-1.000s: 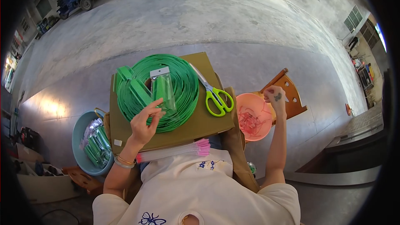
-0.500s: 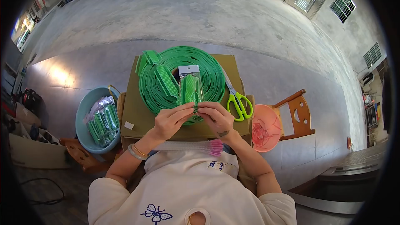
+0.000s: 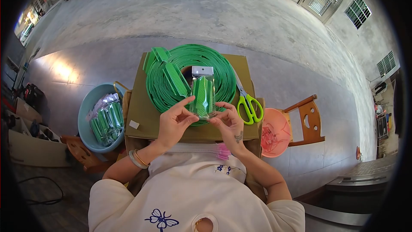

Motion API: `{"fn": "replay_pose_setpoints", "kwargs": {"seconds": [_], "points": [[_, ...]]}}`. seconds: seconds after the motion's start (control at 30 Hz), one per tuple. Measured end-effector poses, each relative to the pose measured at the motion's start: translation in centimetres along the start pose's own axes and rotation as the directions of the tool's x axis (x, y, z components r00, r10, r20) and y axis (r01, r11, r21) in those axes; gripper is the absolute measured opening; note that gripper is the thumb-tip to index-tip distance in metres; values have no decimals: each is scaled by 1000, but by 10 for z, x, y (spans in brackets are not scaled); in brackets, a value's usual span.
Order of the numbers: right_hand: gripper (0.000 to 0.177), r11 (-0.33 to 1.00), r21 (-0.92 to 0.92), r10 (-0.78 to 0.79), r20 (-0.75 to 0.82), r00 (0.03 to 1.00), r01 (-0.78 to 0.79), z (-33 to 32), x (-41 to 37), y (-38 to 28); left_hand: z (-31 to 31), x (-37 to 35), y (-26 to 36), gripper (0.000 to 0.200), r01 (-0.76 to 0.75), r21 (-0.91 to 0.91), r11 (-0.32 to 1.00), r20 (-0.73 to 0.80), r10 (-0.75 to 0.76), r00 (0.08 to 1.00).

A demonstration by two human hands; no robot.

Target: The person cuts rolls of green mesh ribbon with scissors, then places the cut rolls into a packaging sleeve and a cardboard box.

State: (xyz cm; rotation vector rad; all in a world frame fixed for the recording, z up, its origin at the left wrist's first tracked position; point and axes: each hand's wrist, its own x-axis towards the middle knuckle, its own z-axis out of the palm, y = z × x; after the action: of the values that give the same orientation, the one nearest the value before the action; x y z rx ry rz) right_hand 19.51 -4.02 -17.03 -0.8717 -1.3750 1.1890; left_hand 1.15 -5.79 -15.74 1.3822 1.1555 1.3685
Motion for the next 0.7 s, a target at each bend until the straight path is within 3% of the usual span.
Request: {"fn": "replay_pose_setpoints", "kwargs": {"seconds": [0.03, 0.13, 0.17, 0.23, 0.33, 0.7], "points": [[10, 995, 76, 71, -16, 997, -70, 2, -1, -1, 0, -1, 0, 13, 56, -6, 998, -26, -56, 998], [12, 890, 292, 357, 32, 933, -351, 5, -1, -14, -4, 1, -6, 13, 32, 176, 984, 3, -33, 999], [12, 864, 303, 407, 50, 912, -403, 4, -1, -14, -3, 1, -6, 13, 179, -12, 984, 0, -179, 984], [12, 803, 321, 503, 89, 860, -503, 1, 0, -13, 0, -1, -3, 13, 441, -370, 818, 73, -447, 891], [13, 800, 341, 507, 55, 860, -494, 3, -2, -7, 3, 0, 5, 13, 540, -399, 741, 94, -553, 828], [14, 799, 355, 517, 6, 856, -486, 6, -6, -3, 7, -5, 4, 13, 493, -433, 755, 39, -531, 847]]}}
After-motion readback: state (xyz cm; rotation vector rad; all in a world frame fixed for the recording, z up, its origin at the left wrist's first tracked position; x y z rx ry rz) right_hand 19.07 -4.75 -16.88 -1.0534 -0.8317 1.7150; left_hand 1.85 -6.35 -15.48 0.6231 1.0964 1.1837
